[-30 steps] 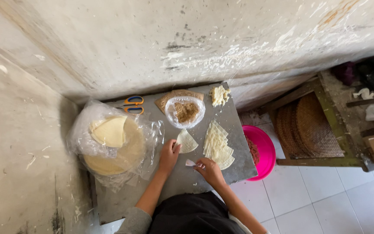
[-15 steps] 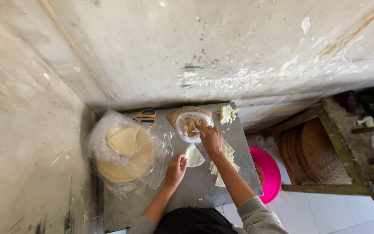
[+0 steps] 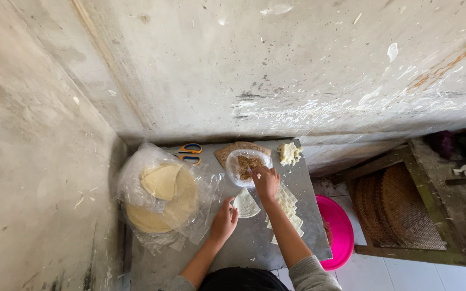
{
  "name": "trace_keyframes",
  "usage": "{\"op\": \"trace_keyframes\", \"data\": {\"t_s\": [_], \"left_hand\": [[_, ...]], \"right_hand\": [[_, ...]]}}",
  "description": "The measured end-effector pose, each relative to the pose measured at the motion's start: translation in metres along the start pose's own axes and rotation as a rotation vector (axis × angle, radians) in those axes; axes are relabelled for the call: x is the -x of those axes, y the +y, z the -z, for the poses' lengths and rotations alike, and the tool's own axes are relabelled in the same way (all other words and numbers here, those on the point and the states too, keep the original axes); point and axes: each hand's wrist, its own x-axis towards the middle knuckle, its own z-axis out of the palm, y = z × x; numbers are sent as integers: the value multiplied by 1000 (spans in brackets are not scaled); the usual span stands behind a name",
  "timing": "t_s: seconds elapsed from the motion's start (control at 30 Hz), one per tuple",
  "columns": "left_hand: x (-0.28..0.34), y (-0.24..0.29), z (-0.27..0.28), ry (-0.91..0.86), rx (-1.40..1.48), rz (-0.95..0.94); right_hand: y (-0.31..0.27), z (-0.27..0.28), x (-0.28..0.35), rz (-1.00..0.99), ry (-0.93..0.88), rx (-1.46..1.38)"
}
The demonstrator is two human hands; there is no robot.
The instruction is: The person places filling onto spring roll wrappers and rolls them into cylinders, repeating the process with multiple wrappers.
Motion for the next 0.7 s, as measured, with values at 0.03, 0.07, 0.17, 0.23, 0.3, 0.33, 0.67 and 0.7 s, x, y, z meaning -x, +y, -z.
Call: {"op": "trace_keyframes", "data": {"t_s": [0.03, 0.07, 0.17, 0.23, 0.3, 0.33, 0.67, 0.7], "left_hand": [[1, 0, 0, 14, 23, 4], [1, 0, 0, 29, 45, 8], [1, 3, 1, 48, 80, 33], [0, 4, 3, 51, 88, 43], [0, 6, 5, 52, 93, 43], [-2, 8, 5, 47, 114, 71], [0, 6, 5, 44, 191, 109], [-1, 5, 4, 29, 205, 130]], "right_hand": [[1, 2, 3, 1, 35, -24], [2, 4, 4, 1, 48, -40], [0, 6, 8, -18, 91, -98], [-3, 6, 10, -53, 116, -147], [-4, 7, 11, -136, 94, -184], [-4, 7, 12, -178, 83, -203], [2, 44, 73, -49, 115, -245], [3, 50, 82, -30, 79, -230]]}}
